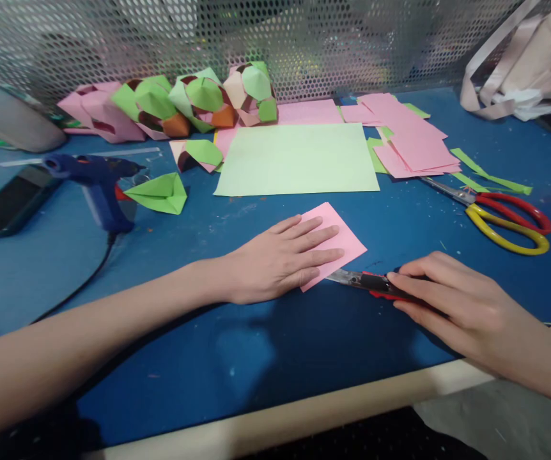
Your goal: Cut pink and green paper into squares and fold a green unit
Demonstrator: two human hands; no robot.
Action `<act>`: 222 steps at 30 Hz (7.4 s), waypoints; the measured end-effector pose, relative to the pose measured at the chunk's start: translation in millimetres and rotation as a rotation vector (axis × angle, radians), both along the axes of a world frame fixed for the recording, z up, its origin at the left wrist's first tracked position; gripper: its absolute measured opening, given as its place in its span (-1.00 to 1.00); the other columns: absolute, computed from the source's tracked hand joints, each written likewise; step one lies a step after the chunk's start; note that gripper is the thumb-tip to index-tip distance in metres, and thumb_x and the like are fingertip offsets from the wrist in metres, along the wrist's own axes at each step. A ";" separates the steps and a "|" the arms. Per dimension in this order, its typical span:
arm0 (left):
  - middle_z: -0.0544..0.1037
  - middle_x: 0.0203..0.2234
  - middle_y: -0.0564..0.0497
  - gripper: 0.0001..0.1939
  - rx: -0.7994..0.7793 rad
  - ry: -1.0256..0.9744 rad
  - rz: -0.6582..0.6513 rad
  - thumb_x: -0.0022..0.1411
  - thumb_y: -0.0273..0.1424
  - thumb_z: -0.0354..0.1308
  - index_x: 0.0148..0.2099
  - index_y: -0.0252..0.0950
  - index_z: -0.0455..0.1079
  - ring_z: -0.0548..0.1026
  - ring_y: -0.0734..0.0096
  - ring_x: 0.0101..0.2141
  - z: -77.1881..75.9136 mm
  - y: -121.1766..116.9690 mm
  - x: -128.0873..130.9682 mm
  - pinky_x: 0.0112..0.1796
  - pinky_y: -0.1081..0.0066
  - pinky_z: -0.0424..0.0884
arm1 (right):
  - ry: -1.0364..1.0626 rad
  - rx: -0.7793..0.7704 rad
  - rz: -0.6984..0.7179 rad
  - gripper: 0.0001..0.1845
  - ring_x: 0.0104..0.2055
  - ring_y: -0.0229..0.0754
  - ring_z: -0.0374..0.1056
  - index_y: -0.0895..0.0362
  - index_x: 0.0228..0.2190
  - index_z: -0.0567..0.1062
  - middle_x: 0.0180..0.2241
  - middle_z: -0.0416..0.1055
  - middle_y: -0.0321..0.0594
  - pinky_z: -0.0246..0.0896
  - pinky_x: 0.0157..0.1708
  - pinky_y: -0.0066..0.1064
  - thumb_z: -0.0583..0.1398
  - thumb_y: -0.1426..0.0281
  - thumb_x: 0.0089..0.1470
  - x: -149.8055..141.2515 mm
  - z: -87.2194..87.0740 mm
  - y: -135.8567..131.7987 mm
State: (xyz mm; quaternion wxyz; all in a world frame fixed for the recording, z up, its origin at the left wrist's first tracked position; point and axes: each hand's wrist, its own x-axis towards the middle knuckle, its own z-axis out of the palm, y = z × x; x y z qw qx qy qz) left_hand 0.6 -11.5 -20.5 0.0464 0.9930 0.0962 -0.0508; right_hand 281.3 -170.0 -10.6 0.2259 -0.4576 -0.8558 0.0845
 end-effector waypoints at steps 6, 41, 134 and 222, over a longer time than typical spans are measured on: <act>-0.22 0.46 0.11 -0.48 -0.017 -0.013 0.025 0.53 -0.27 -0.25 0.46 -0.03 -0.06 -0.26 0.29 0.43 -1.0 -0.7 0.1 0.37 0.13 -0.28 | 0.018 -0.008 0.009 -0.68 -0.17 -0.09 0.35 0.20 0.02 0.46 -0.17 0.42 -0.04 0.35 -0.24 -0.27 0.16 0.54 0.23 -2.7 1.0 -0.9; -0.17 0.45 0.00 -0.46 -0.012 -0.017 0.015 0.49 -0.30 -0.14 0.46 -0.12 -0.01 -0.25 0.20 0.43 0.2 -1.9 1.9 0.37 0.06 -0.26 | 0.053 -0.101 0.080 -0.69 -0.13 -0.12 0.41 0.08 0.03 0.46 -0.12 0.46 -0.10 0.38 -0.22 -0.32 0.15 0.47 0.27 -5.2 18.7 0.3; 0.36 0.10 -0.26 -0.05 -0.291 -0.641 0.475 0.09 -0.41 0.28 0.42 -0.27 -0.14 0.38 -0.01 0.11 -9.1 -15.6 8.8 0.08 -0.03 0.38 | 0.760 -0.435 -0.216 -0.62 -0.02 -0.01 0.48 0.11 -0.05 0.49 -0.04 0.53 -0.02 0.36 0.04 0.00 0.15 0.15 0.22 -44.9 11.0 98.7; 0.55 -0.28 -0.04 -0.76 -0.390 -0.675 0.356 0.28 -0.53 0.01 -0.09 -0.27 0.45 0.51 0.38 -0.28 -0.9 -8.7 15.6 -0.20 0.36 0.47 | -0.564 0.046 -0.071 -0.75 -0.28 -0.12 0.36 0.11 -0.30 0.46 -0.26 0.51 -0.10 0.06 -0.37 -0.32 0.00 0.44 0.29 24.6 3.0 183.6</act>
